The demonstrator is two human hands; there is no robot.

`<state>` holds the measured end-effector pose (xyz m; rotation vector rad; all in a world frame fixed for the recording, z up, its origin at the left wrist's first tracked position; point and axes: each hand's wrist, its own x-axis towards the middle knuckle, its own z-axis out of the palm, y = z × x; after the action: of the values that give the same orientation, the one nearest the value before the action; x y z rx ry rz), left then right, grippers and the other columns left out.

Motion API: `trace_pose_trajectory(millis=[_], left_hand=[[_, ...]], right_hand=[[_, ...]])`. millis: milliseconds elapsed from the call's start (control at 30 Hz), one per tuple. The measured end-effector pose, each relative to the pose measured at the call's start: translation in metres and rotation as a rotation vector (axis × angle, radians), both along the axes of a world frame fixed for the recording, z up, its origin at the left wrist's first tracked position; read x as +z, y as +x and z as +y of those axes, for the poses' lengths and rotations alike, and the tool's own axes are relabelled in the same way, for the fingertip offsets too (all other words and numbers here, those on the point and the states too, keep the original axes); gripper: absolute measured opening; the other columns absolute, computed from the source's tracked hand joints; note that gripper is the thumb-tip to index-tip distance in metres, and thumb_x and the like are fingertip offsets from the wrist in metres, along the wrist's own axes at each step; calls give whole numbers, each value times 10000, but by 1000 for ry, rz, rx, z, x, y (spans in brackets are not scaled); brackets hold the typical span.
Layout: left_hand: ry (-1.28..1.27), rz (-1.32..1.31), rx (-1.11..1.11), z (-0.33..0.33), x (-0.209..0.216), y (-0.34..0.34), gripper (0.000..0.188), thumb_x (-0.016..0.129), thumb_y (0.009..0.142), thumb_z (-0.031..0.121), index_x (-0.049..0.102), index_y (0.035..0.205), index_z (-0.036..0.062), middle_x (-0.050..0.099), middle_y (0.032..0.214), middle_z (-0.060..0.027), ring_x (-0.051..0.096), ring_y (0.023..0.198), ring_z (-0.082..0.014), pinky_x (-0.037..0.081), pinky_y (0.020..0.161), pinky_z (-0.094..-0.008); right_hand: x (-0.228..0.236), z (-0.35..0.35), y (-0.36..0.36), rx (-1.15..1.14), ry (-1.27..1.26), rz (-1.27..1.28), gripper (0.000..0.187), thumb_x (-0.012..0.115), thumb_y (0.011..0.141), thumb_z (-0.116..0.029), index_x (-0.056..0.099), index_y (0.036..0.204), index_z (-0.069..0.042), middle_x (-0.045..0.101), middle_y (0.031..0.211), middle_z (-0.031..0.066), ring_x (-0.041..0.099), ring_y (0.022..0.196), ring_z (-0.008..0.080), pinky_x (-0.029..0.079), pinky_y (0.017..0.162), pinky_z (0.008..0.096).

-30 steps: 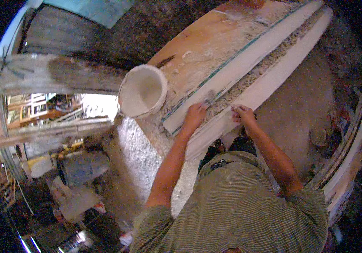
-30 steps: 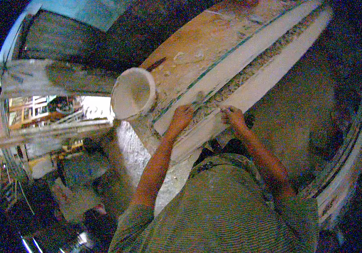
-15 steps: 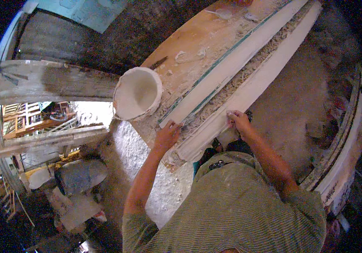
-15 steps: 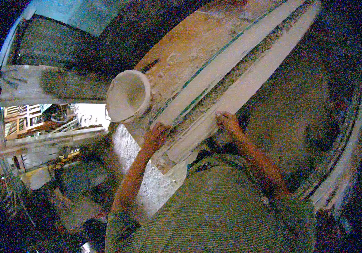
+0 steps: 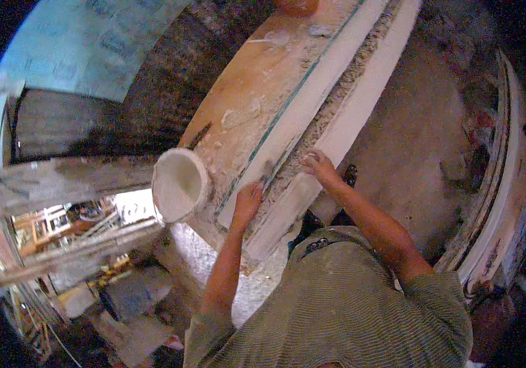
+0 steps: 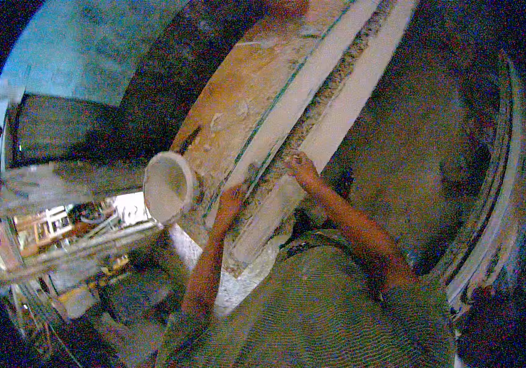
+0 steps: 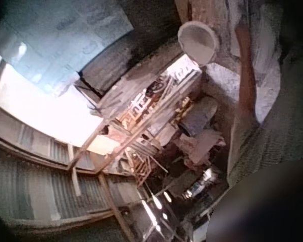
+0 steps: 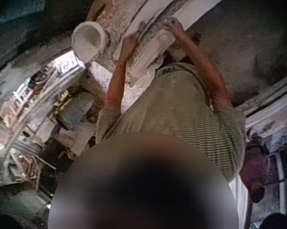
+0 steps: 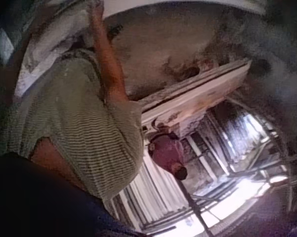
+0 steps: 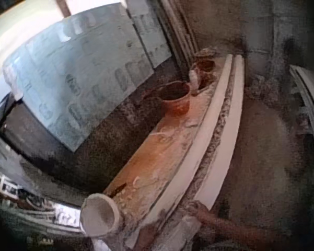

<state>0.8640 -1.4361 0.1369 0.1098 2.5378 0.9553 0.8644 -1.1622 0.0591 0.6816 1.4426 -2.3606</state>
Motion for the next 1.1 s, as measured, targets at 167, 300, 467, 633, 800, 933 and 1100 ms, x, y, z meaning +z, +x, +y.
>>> trace_pose_trajectory(millis=[167, 300, 467, 633, 800, 933, 1100], left_hand=[[23, -6, 87, 50, -4, -24, 362, 572, 1002, 273, 718, 1119, -37, 718, 1031, -295, 710, 996, -416, 533, 883, -476], [12, 108, 14, 199, -46, -146, 327, 584, 954, 253, 715, 954, -46, 689, 885, -317, 687, 897, -488, 528, 809, -544], [101, 188, -19, 232, -68, -180, 349, 587, 965, 291, 723, 972, -31, 703, 963, -313, 701, 948, -457, 545, 835, -497], [-212, -6, -4, 102, -8, -67, 515, 557, 1029, 386, 686, 1193, -85, 682, 1219, -296, 637, 1165, -452, 474, 1050, -481], [-184, -94, 59, 76, 19, -36, 486, 571, 1030, 350, 675, 1233, -79, 695, 1178, -299, 665, 1131, -427, 498, 1000, -466], [-108, -68, -48, 202, -10, -158, 488, 554, 1021, 376, 698, 1160, -68, 704, 1089, -305, 690, 1035, -445, 523, 936, -463], [92, 166, -25, 400, -56, -301, 413, 612, 928, 301, 694, 925, -104, 696, 892, -321, 699, 882, -470, 522, 791, -521]], right_hand=[[-5, 23, -22, -101, -93, -51, 474, 480, 1080, -343, 472, 1422, -15, 636, 1341, 153, 645, 1175, 249, 531, 985, 392], [-5, 47, -37, -215, -127, -79, 479, 402, 1100, -387, 496, 1378, -8, 631, 1345, 163, 641, 1192, 265, 520, 1019, 424], [-9, 86, -59, -237, -220, -148, 469, 389, 1100, -376, 519, 1358, -7, 629, 1342, 170, 644, 1188, 277, 508, 1033, 424], [3, 128, -81, -226, -282, -170, 488, 433, 1082, -398, 527, 1366, -13, 643, 1318, 169, 655, 1171, 279, 512, 1018, 413], [14, 177, -96, -221, -304, -203, 480, 455, 1069, -394, 553, 1352, -19, 672, 1268, 152, 672, 1116, 262, 539, 963, 402], [18, 211, -109, -206, -277, -184, 490, 433, 1075, -397, 565, 1353, -16, 677, 1265, 140, 677, 1071, 250, 549, 941, 395], [19, 251, -117, -216, -148, -188, 518, 414, 1083, -428, 565, 1364, -19, 684, 1247, 143, 676, 1021, 241, 554, 934, 386]])
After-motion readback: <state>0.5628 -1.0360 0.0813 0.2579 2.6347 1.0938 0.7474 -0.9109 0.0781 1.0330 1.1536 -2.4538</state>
